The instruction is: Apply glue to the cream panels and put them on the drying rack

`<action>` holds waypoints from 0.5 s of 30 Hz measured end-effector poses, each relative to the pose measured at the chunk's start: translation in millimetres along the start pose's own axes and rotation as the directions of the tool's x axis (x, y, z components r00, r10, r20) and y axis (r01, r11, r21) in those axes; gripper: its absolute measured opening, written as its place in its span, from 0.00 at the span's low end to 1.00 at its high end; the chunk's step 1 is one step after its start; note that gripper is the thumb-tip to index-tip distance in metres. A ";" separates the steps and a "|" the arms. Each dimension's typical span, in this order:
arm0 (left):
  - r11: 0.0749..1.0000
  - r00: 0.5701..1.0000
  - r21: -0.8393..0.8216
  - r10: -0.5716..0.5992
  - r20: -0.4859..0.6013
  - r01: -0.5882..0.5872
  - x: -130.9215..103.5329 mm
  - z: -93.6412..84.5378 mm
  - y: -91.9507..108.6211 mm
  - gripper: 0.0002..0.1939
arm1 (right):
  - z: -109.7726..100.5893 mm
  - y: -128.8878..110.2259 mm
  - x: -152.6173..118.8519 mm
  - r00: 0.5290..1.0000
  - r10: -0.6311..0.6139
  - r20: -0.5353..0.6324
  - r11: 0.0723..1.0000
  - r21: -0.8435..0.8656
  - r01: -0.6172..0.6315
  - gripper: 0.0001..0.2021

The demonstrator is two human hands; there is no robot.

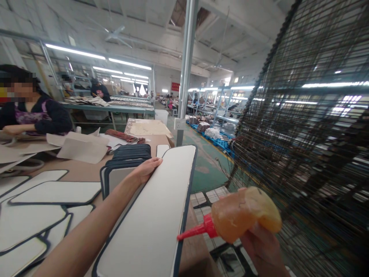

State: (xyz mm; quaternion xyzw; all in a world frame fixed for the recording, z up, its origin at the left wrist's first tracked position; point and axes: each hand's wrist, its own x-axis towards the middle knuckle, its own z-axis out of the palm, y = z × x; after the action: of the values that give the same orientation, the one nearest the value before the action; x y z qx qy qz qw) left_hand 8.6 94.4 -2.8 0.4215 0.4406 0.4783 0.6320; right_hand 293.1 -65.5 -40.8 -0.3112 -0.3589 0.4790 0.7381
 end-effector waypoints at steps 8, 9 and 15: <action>1.000 1.000 0.011 -0.008 -0.001 0.008 11.5 6.3 6.0 0.06 | -12.6 3.0 -1.3 0.999 -0.012 0.047 1.000 -0.015 0.013 0.24; 1.000 1.000 0.007 -0.008 0.000 0.008 13.3 5.8 6.5 0.05 | -12.2 1.3 -1.8 0.999 -0.012 0.050 1.000 -0.015 0.013 0.24; 1.000 1.000 -0.022 -0.019 0.013 0.020 24.5 1.0 8.4 0.06 | -6.0 -10.9 -5.4 0.994 0.050 0.099 0.996 -0.073 -0.043 0.29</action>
State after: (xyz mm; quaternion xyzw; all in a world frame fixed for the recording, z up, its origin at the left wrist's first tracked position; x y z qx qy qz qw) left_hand 11.4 119.8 1.6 0.4132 0.4353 0.4742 0.6441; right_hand 301.8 -75.0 -36.6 -0.3207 -0.4052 0.4982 0.6963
